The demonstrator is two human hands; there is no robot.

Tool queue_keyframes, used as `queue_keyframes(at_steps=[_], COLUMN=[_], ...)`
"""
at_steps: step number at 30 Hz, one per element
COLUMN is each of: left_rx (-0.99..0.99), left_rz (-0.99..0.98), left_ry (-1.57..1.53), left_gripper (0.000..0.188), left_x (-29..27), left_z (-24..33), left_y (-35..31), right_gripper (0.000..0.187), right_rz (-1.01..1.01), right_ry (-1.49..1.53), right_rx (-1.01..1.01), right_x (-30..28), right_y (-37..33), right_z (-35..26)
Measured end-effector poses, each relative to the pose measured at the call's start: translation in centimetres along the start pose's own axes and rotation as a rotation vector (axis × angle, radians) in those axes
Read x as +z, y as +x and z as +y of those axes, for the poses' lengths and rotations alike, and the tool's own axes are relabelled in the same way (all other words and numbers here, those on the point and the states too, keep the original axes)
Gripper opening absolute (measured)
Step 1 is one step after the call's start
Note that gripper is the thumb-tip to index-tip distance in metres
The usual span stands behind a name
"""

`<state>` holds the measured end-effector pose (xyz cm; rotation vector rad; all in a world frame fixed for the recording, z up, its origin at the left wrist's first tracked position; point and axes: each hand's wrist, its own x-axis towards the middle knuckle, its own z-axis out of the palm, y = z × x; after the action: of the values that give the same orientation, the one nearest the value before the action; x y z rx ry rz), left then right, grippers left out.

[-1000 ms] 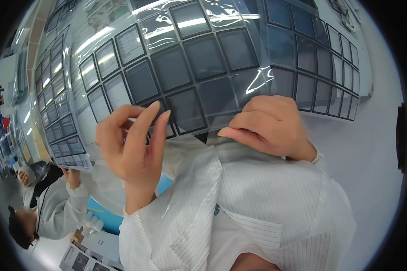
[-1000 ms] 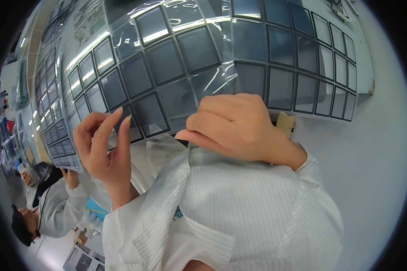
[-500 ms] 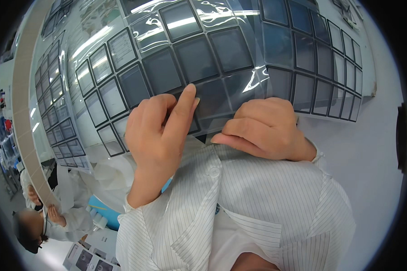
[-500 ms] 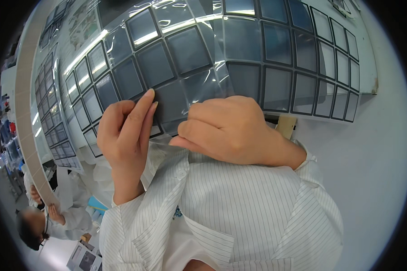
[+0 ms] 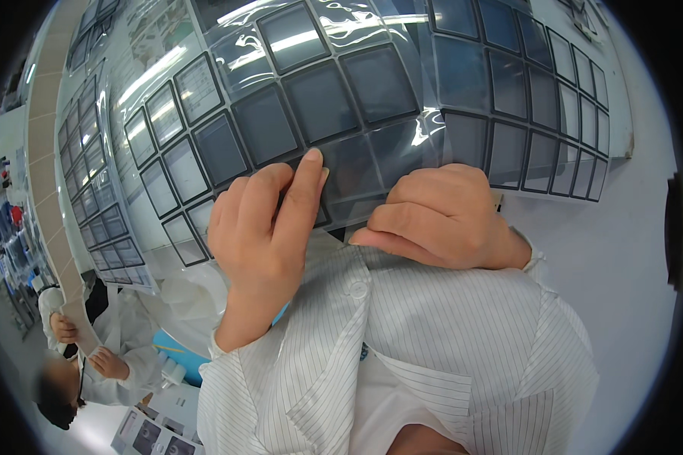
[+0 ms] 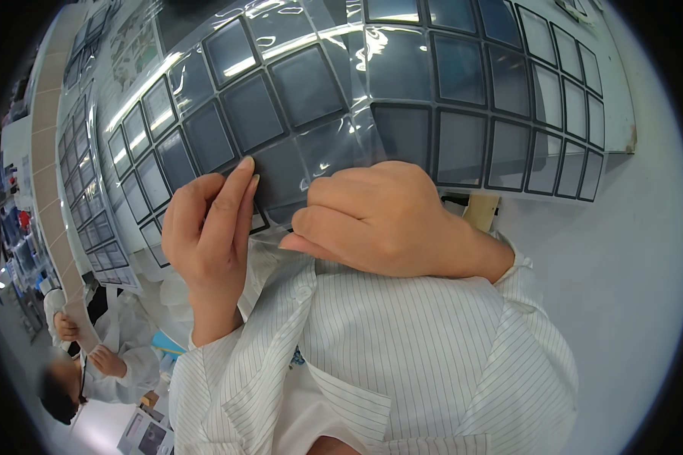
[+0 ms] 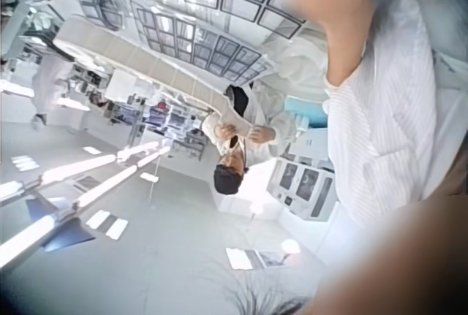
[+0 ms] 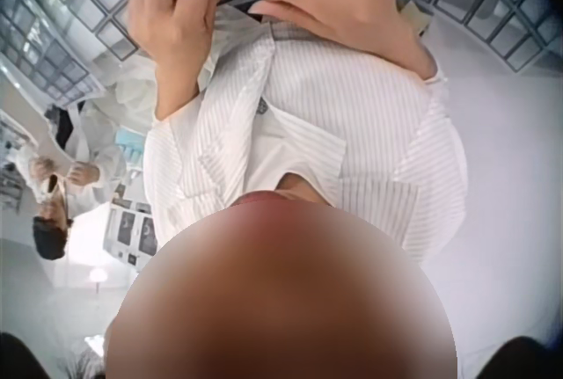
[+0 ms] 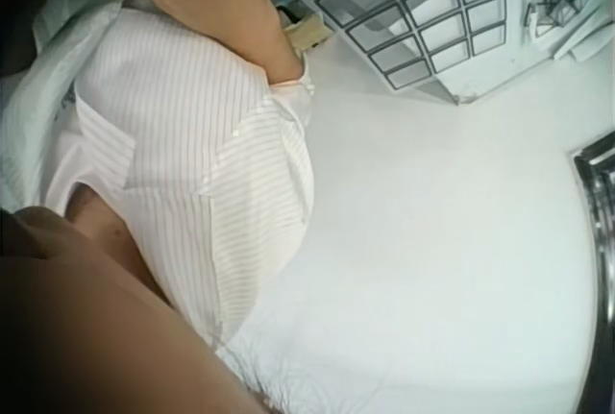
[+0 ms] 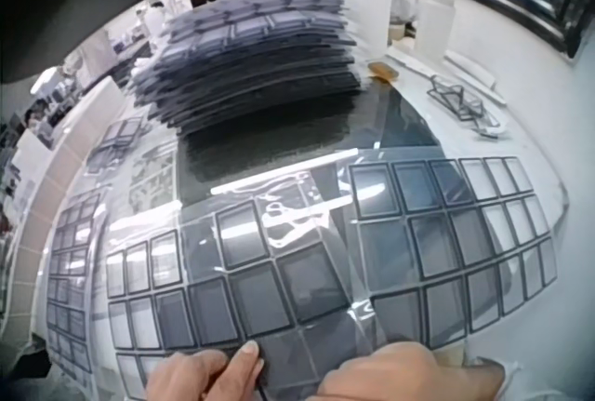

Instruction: The recorder is inspecting and cleaning square filter grids at a workstation.

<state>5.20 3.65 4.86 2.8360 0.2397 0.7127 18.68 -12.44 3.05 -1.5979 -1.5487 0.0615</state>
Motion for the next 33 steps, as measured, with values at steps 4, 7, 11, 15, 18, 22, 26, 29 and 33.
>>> queue_keyframes(at_steps=[4,7,11,15,18,22,26,29,33], left_rx=[0.013,-0.068,-0.067,-0.017,-0.028,-0.099,-0.032,-0.015,-0.063], left_rz=[0.056,0.050,-0.004,0.010,0.043,0.036,0.012,0.032,0.025], left_ry=[-0.018,-0.006,0.010,0.035,-0.001,-0.004,0.039,0.003,-0.145], left_gripper=[0.037,0.037,0.032,0.028,0.028,0.025,0.028,0.034,0.039], left_x=[0.7,0.8,0.1,0.2,0.4,0.5,0.3,0.5,1.3], left_z=[-0.3,0.1,0.5,0.3,0.3,0.8,0.5,0.5,1.8], left_y=[-0.4,-0.5,-0.2,-0.1,-0.1,-0.2,-0.1,0.2,1.4], right_gripper=[0.026,0.026,0.026,0.026,0.025,0.025,0.025,0.025,0.025], right_rz=[0.014,0.020,0.021,0.022,0.032,0.039,0.058,0.057,0.039], right_ry=[0.009,0.013,0.024,0.024,0.023,0.031,0.031,0.026,0.017], right_rx=[-0.006,-0.001,-0.008,-0.010,-0.005,-0.014,-0.025,-0.022,-0.021], right_x=[0.1,0.2,0.2,0.2,0.2,0.3,0.4,0.3,0.2], right_y=[0.0,0.0,-0.2,-0.2,-0.1,-0.2,-0.2,-0.2,-0.3], right_z=[0.0,-0.1,0.0,0.1,0.1,0.1,0.2,0.1,0.1])
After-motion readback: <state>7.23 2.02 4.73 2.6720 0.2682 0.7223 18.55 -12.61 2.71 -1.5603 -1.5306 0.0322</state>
